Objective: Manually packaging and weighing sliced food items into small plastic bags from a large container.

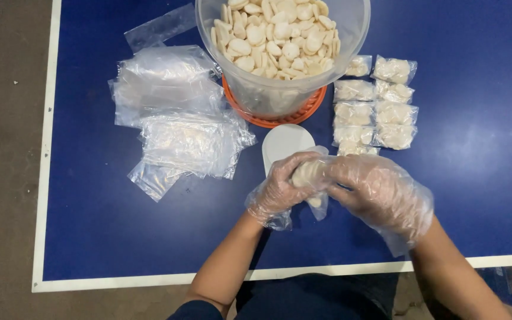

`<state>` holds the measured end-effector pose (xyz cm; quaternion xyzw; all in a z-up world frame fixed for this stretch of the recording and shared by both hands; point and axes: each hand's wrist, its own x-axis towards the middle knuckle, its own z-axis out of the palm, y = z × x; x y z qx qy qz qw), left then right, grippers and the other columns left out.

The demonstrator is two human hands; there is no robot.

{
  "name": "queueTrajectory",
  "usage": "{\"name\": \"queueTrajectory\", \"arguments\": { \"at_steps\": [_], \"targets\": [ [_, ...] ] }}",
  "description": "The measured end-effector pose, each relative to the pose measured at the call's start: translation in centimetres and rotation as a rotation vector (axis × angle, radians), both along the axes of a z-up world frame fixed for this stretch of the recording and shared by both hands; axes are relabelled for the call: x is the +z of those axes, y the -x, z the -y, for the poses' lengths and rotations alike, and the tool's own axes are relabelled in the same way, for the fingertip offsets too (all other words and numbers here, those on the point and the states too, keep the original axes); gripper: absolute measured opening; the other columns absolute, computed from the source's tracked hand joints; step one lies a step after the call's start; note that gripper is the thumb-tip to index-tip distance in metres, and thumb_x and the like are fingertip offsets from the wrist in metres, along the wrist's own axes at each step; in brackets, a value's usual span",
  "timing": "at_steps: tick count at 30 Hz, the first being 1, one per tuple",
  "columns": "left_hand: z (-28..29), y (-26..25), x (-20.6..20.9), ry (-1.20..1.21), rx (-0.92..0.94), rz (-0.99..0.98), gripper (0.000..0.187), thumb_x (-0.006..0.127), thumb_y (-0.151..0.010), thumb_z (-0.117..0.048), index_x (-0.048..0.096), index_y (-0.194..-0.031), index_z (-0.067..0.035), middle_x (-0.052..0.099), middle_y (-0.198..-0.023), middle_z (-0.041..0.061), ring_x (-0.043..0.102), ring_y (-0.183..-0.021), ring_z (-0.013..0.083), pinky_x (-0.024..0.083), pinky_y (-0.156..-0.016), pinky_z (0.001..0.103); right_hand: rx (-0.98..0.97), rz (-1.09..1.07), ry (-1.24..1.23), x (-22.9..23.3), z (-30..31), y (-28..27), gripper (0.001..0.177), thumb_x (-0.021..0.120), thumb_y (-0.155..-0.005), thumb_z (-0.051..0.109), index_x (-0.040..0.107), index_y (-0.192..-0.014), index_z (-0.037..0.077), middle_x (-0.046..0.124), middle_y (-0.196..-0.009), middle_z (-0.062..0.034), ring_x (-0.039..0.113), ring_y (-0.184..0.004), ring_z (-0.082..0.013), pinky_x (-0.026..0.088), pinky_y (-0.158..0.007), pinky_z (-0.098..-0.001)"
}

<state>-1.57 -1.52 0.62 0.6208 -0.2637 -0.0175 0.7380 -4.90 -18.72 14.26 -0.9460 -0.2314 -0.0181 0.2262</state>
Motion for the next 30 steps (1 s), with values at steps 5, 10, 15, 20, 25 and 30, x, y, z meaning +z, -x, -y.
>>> {"name": "queueTrajectory", "arguments": {
  "at_steps": [5, 10, 15, 20, 25, 30],
  "targets": [
    [0.1, 1.0, -0.7, -0.132, -0.157, 0.196, 0.046, 0.072, -0.095, -0.030, 0.058, -0.131, -0.004, 0.067, -0.131, 0.017, 0.067, -0.123, 0.0311, 0.054, -0.108, 0.040, 0.188, -0.082, 0.170, 0.7, 5.7, 0.5, 0.013, 0.067, -0.092, 0.026, 0.070, -0.100, 0.017, 0.075, -0.092, -0.0011, 0.072, -0.078, -0.0217, 0.061, -0.071, -0.0392],
    [1.1, 2.8, 1.4, -0.149, -0.127, 0.304, 0.044, 0.068, -0.098, -0.030, 0.057, -0.129, -0.001, 0.068, -0.121, 0.020, 0.071, -0.109, 0.0354, 0.059, -0.095, 0.042, 0.122, 0.085, 0.171, 6.1, 7.0, 2.4, 0.015, 0.074, -0.091, 0.027, 0.073, -0.082, 0.014, 0.073, -0.073, 0.0000, 0.068, -0.058, -0.0110, 0.061, -0.055, -0.0249],
    [1.4, 4.4, 6.8, -0.246, 0.096, 0.298, 0.036, 0.069, -0.096, -0.024, 0.063, -0.126, -0.004, 0.072, -0.118, 0.015, 0.074, -0.105, 0.0316, 0.060, -0.091, 0.040, -0.139, 0.173, 0.420, 6.6, 3.4, 5.0, 0.059, 0.046, -0.079, 0.082, 0.074, -0.098, 0.033, 0.068, -0.102, 0.0001, 0.065, -0.100, -0.0257, 0.045, -0.101, -0.0506],
    [2.5, 6.0, 6.8, -0.375, 0.309, 0.552, 0.036, 0.060, -0.100, -0.028, 0.062, -0.124, -0.001, 0.072, -0.107, 0.015, 0.074, -0.093, 0.0334, 0.059, -0.078, 0.045, -0.199, 0.222, -0.135, 2.9, 2.3, 6.2, 0.028, 0.071, -0.087, 0.044, 0.076, -0.099, 0.019, 0.061, -0.112, -0.0091, 0.059, -0.108, -0.0294, 0.040, -0.101, -0.0490],
    [2.4, 7.1, 6.4, -0.371, 0.229, 0.365, 0.035, 0.071, -0.094, -0.015, 0.064, -0.128, -0.011, 0.073, -0.118, 0.011, 0.073, -0.096, 0.0292, 0.057, -0.085, 0.042, -0.205, 0.191, -0.541, 2.2, 3.4, 6.2, 0.013, 0.081, -0.086, 0.015, 0.073, -0.089, 0.007, 0.060, -0.103, -0.0110, 0.061, -0.103, -0.0228, 0.053, -0.096, -0.0364],
    [2.1, 7.5, 6.7, -0.355, 0.266, 0.388, 0.034, 0.076, -0.092, -0.018, 0.063, -0.117, 0.000, 0.071, -0.102, 0.015, 0.072, -0.089, 0.0317, 0.059, -0.078, 0.042, -0.095, 0.014, -0.143, 3.6, 3.9, 6.3, 0.050, 0.061, -0.084, 0.060, 0.068, -0.107, 0.017, 0.051, -0.139, -0.0151, 0.041, -0.139, -0.0383, 0.033, -0.113, -0.0585]
  ]
}}
